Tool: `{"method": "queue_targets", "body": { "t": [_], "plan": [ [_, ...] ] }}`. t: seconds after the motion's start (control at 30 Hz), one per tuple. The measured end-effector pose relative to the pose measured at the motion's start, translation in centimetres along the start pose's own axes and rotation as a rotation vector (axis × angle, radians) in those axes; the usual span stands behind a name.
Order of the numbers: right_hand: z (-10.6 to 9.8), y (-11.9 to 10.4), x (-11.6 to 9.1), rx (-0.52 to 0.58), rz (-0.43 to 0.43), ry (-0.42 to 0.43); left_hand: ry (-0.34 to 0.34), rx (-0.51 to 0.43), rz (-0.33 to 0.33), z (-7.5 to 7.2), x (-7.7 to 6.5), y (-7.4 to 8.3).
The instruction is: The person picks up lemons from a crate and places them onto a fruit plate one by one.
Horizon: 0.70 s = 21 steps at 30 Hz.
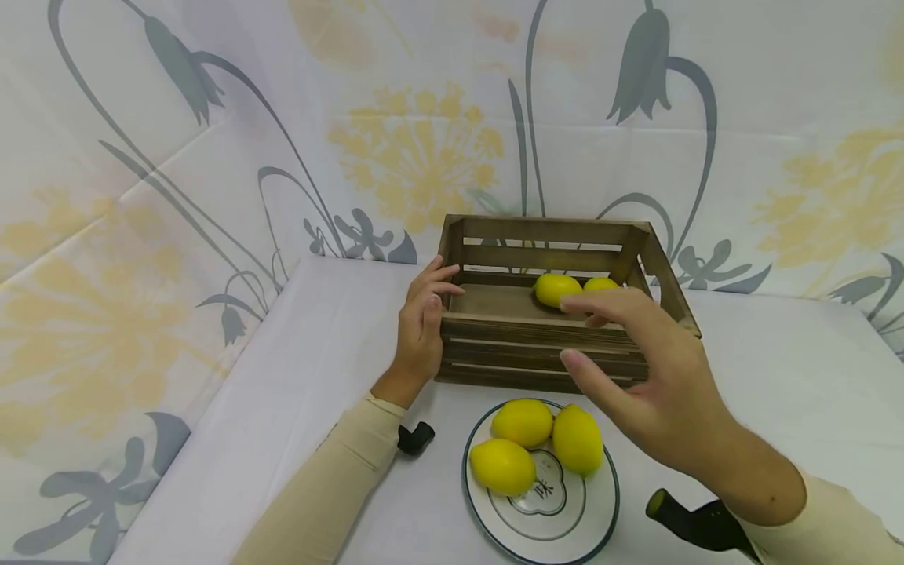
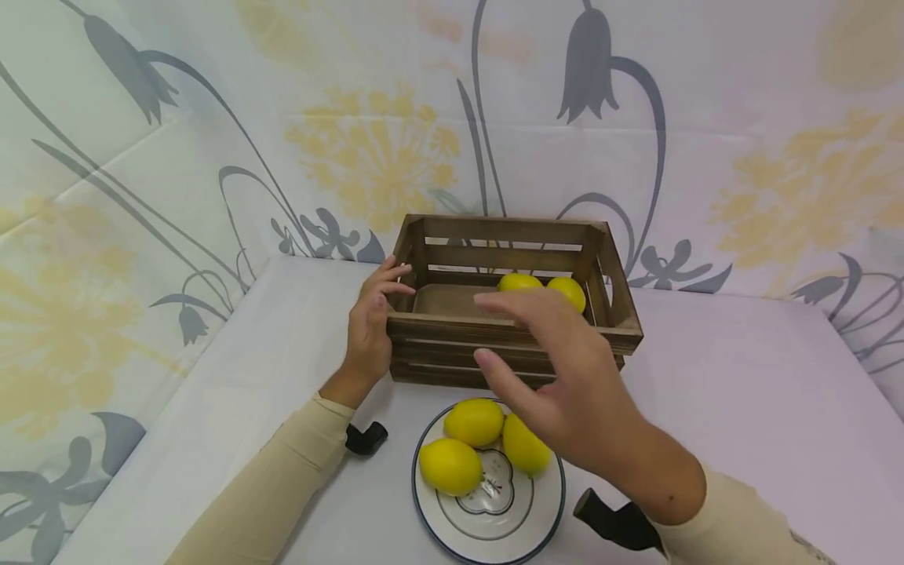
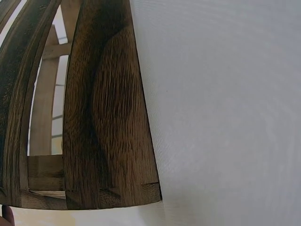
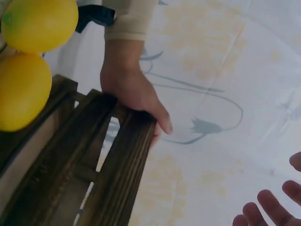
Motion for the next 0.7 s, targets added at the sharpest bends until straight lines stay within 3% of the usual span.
{"method": "queue_targets", "body": {
  "t": [0.37,0.5,0.7],
  "plan": [
    [-1.0,1.7,4.1,-0.036,0.007,-0.039,0.008,0.022,-0.011,-0.3,-0.2,0.2],
    [-1.3,2.1,5.1,-0.099,-0.009,-0.050,0.004,0.010,-0.016,-0.1,0.0,0.2],
    [-1.0,2.9,6.4,-0.220,-0.003,-0.138,0.005,0.006,-0.022,0.1,0.1,0.1]
  ]
}}
Point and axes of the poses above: each hand's wrist, its own x-axis towards the middle knuckle, its own z-axis out of the palm, y = z × x, the point moved 7 cm from there along x, towards the middle knuckle, and after that the axes turned 9 degrees about -x, right-handed, at the moved point
